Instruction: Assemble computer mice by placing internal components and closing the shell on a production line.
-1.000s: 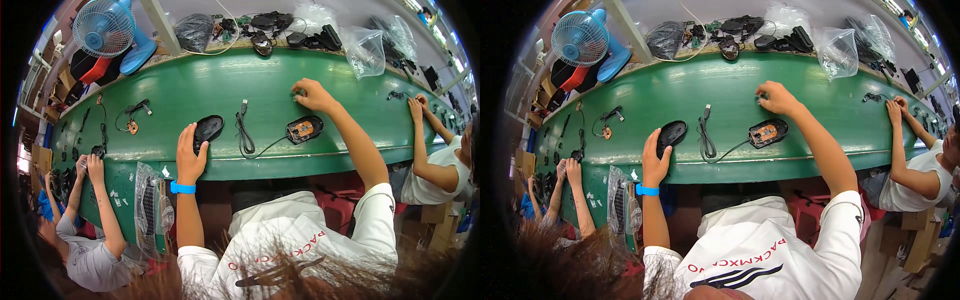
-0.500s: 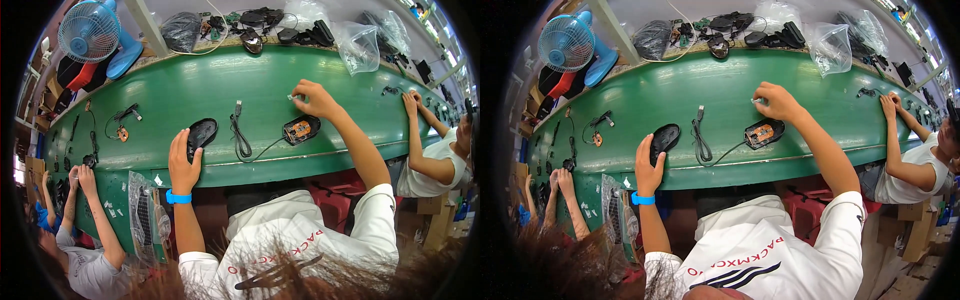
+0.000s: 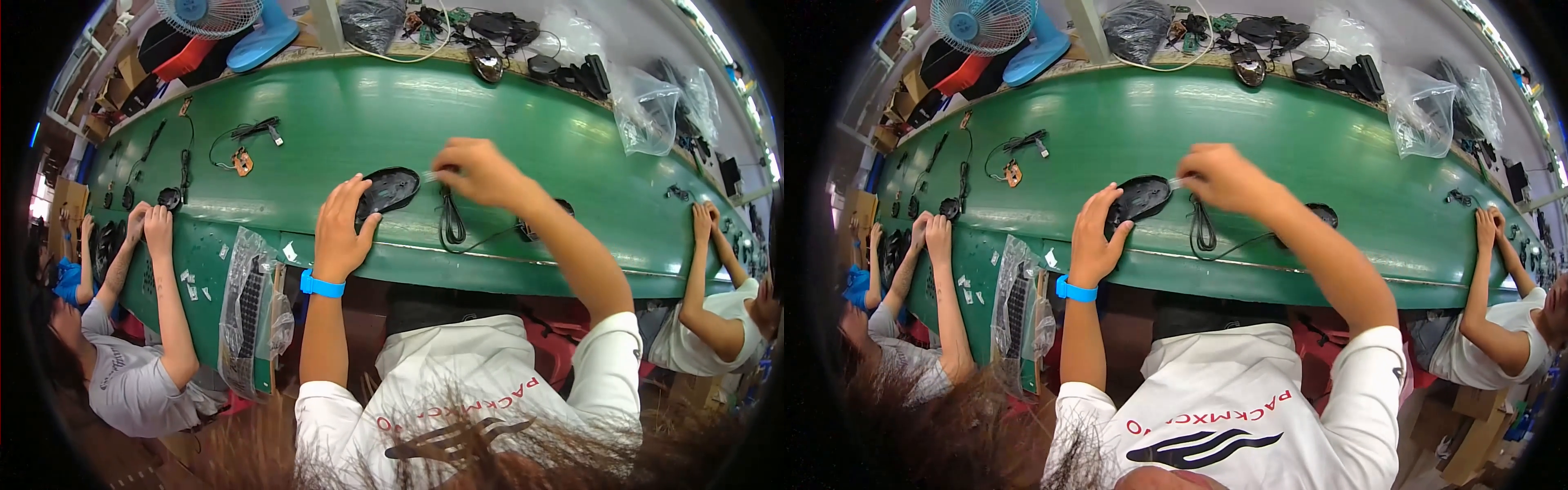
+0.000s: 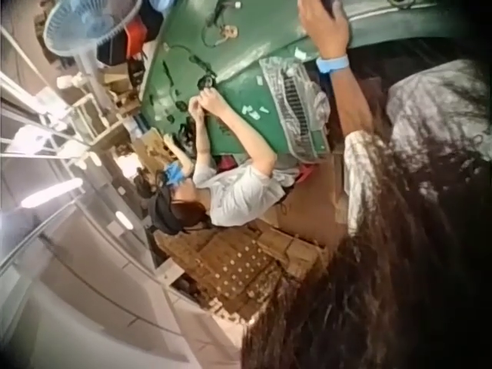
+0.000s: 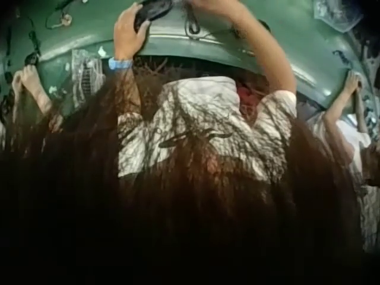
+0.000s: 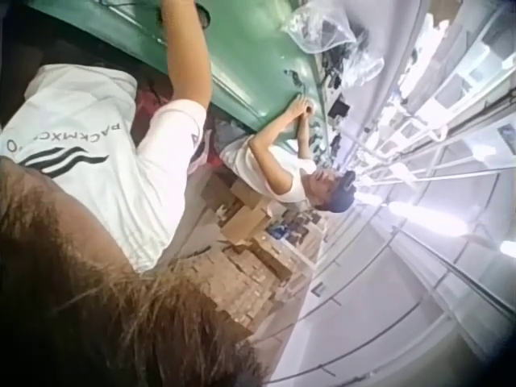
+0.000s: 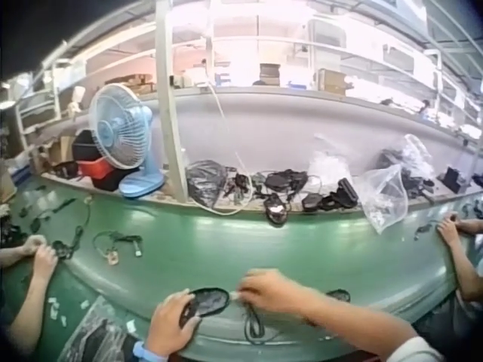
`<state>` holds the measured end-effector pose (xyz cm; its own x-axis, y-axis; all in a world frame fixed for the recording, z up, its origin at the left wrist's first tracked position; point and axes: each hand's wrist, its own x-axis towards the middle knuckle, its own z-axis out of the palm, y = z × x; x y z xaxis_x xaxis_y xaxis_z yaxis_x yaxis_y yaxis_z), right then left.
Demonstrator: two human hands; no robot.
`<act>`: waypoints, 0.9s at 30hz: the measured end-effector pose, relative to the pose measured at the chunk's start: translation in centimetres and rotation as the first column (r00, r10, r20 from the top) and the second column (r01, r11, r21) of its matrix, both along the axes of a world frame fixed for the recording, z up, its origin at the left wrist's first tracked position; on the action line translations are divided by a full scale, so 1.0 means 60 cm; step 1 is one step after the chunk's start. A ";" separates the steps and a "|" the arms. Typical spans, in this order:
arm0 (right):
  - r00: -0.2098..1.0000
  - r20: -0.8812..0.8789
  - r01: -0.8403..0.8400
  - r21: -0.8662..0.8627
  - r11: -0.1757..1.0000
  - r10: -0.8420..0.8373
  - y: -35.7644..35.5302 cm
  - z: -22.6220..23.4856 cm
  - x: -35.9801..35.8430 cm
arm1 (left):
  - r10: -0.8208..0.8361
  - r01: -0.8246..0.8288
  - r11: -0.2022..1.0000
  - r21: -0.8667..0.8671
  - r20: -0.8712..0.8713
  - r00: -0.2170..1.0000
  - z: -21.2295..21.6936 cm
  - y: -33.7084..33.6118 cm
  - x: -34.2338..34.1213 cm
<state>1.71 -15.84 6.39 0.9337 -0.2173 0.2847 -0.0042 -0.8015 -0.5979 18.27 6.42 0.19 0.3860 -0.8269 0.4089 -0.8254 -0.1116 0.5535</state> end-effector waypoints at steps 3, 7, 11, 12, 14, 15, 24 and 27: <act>0.996 -0.024 -0.082 -0.032 0.996 0.081 0.040 -0.041 0.083 | -0.009 0.009 1.000 0.007 -0.015 1.000 -0.005 0.000 0.009; 0.980 -0.170 -0.118 -0.089 0.989 0.101 0.065 -0.055 0.115 | -0.019 0.020 1.000 0.018 -0.059 0.998 0.005 0.002 0.005; 0.978 -0.201 -0.083 -0.113 0.990 0.059 0.062 -0.050 0.110 | -0.055 0.054 0.998 0.020 0.022 0.998 0.005 -0.004 0.004; 0.978 -0.201 -0.073 -0.112 0.991 0.049 0.059 -0.045 0.102 | -0.051 0.050 0.998 0.025 0.055 0.997 0.003 -0.003 0.003; 0.998 -0.060 -0.011 -0.081 0.997 0.006 0.056 -0.025 0.082 | -0.034 0.029 0.999 0.038 0.120 0.992 -0.001 0.002 0.000; 1.000 0.010 0.020 -0.062 0.998 -0.019 0.052 -0.015 0.070 | -0.039 0.034 0.999 0.041 0.120 0.992 -0.001 0.001 -0.001; 0.972 0.092 0.215 0.020 0.976 -0.216 -0.004 0.023 -0.082 | -0.033 0.027 0.998 0.060 0.104 0.994 0.005 -0.003 -0.002; 0.947 0.114 0.297 0.040 0.954 -0.300 -0.015 0.023 -0.123 | -0.035 0.029 0.997 0.072 0.094 0.995 0.009 0.000 0.002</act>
<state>-5.66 -16.76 7.75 0.7855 -0.4883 0.3802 -0.1700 -0.7609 -0.6262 18.38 6.44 0.71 0.3211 -0.8663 0.3826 -0.8775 -0.1202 0.4643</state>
